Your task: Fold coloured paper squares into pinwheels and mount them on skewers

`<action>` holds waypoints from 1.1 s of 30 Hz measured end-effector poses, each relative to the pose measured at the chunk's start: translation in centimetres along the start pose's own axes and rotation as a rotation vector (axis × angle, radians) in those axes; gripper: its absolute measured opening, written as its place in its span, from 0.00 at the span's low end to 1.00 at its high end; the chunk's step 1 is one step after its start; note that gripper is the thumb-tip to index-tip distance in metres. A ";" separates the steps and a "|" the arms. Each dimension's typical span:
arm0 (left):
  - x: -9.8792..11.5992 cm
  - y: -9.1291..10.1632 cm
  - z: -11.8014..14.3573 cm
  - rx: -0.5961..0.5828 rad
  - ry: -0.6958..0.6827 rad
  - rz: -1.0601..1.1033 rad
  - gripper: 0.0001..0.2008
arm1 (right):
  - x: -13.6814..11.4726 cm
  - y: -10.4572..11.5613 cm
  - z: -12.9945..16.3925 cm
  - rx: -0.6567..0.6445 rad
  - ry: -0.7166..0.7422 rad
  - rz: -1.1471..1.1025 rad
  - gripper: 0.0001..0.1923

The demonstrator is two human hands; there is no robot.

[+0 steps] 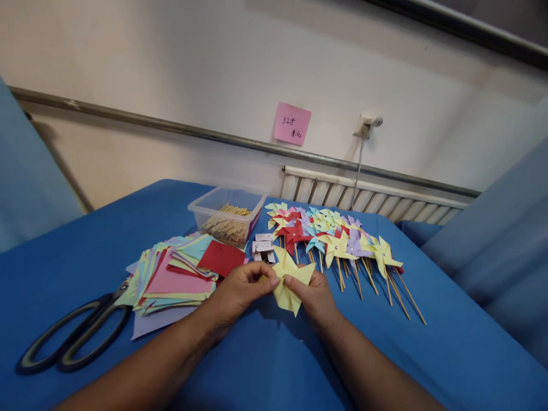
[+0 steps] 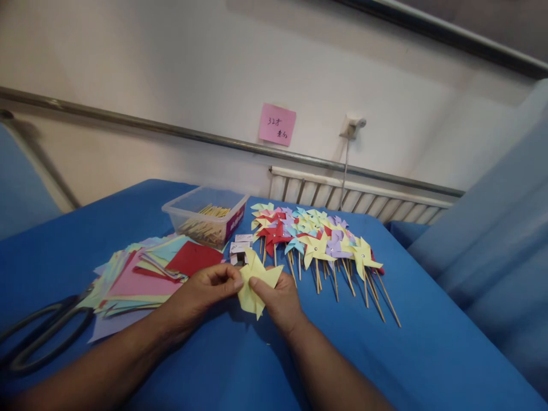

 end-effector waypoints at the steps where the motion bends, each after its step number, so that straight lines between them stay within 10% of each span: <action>1: -0.1 0.1 -0.1 0.007 0.003 -0.015 0.14 | -0.1 -0.1 0.0 0.004 0.004 0.006 0.15; 16: 0.4 1.3 0.0 0.217 -0.075 -0.243 0.12 | -0.7 -1.0 0.5 -0.025 0.053 0.153 0.14; 33: -0.1 1.6 -0.2 0.193 -0.056 -0.303 0.11 | -0.4 -1.0 0.4 -0.056 0.033 0.173 0.15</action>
Point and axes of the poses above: each hand's wrist, its own z-axis away from the middle knuckle, its own y-axis out of the back of the hand, x = y × z, the point moved 9 cm from there along -z, towards the middle knuckle, and after that the axes turned 9 degrees about -z, right-handed, at the moved point
